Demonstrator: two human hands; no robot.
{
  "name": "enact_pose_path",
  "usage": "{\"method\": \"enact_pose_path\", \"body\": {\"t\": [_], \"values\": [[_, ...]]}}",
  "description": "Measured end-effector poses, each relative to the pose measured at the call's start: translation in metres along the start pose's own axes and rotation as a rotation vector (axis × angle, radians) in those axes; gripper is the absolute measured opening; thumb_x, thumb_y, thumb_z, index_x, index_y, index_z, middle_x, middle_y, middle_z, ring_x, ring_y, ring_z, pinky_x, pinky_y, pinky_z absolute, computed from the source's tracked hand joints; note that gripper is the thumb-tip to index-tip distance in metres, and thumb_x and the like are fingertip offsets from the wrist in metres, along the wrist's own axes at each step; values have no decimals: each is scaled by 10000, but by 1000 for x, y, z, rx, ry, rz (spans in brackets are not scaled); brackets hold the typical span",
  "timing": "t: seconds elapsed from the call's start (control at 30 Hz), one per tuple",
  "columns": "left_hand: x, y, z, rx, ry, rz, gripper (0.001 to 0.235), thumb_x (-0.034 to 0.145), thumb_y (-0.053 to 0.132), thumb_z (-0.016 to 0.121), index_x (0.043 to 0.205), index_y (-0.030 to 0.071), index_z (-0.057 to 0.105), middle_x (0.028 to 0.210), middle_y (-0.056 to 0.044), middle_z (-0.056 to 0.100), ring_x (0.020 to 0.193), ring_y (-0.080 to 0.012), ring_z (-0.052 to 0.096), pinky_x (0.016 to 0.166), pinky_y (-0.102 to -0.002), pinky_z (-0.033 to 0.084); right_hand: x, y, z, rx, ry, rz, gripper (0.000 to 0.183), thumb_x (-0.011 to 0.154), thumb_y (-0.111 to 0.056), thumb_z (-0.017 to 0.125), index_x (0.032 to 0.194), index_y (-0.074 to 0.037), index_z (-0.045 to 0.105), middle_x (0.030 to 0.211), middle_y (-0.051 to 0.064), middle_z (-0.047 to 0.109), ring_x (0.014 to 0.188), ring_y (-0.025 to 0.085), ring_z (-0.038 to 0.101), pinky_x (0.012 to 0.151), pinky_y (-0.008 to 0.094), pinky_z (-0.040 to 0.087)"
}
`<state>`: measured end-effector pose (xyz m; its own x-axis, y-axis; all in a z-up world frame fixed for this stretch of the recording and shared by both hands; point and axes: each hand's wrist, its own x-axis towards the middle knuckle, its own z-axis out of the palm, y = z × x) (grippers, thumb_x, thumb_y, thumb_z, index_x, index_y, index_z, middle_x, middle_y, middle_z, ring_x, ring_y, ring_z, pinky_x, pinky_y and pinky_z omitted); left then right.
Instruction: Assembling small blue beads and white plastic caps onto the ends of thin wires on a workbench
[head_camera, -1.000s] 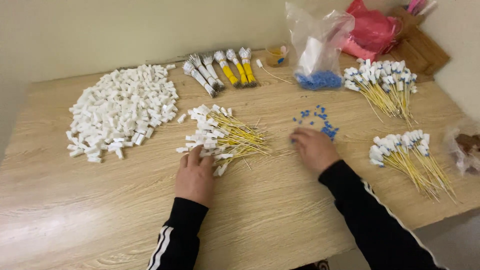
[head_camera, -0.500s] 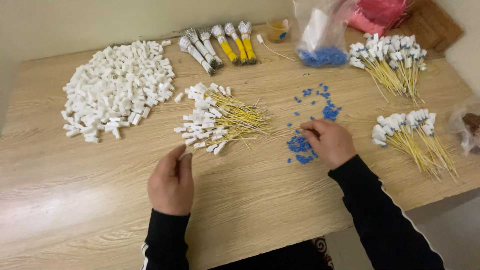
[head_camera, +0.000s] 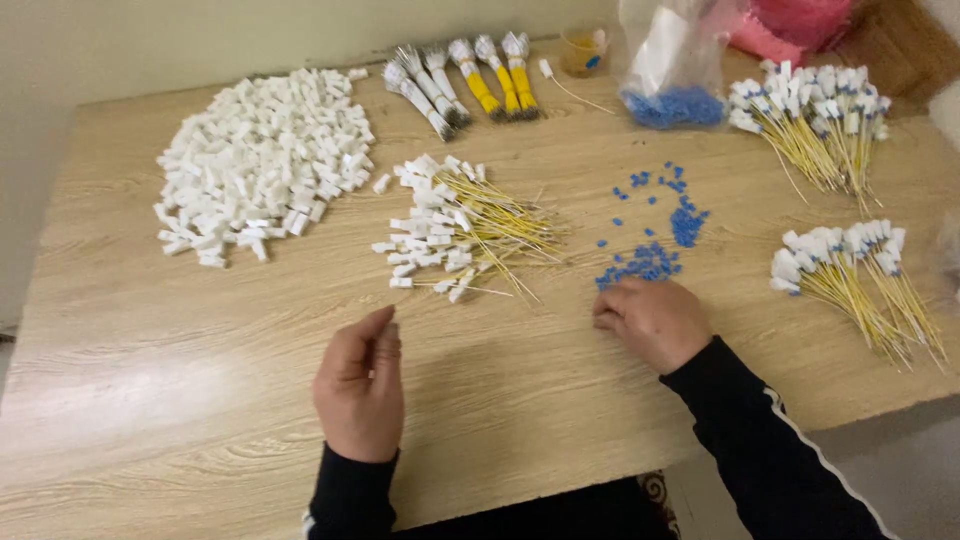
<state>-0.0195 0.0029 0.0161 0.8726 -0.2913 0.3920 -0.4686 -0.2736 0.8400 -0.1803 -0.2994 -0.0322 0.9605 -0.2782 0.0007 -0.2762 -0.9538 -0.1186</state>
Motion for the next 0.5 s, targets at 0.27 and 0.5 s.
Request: {"method": "enact_pose_path", "body": {"t": [0.27, 0.5], "values": [[14, 52, -10, 29, 178, 357, 141, 904, 5, 634, 1044, 5, 647, 964, -131, 672, 795, -202, 638, 706, -273, 533, 2, -51, -50, 731, 247, 110, 82, 874, -178, 618, 868, -96, 625, 812, 41, 674, 766, 173, 643, 706, 302, 494], [1, 31, 35, -1057, 50, -510, 141, 860, 24, 657, 999, 5, 661, 837, -165, 705, 703, -234, 679, 665, -346, 585, 29, -130, -59, 1802, 314, -14, 121, 825, 28, 669, 927, -23, 630, 666, 125, 624, 591, 185, 569, 592, 278, 481]]}}
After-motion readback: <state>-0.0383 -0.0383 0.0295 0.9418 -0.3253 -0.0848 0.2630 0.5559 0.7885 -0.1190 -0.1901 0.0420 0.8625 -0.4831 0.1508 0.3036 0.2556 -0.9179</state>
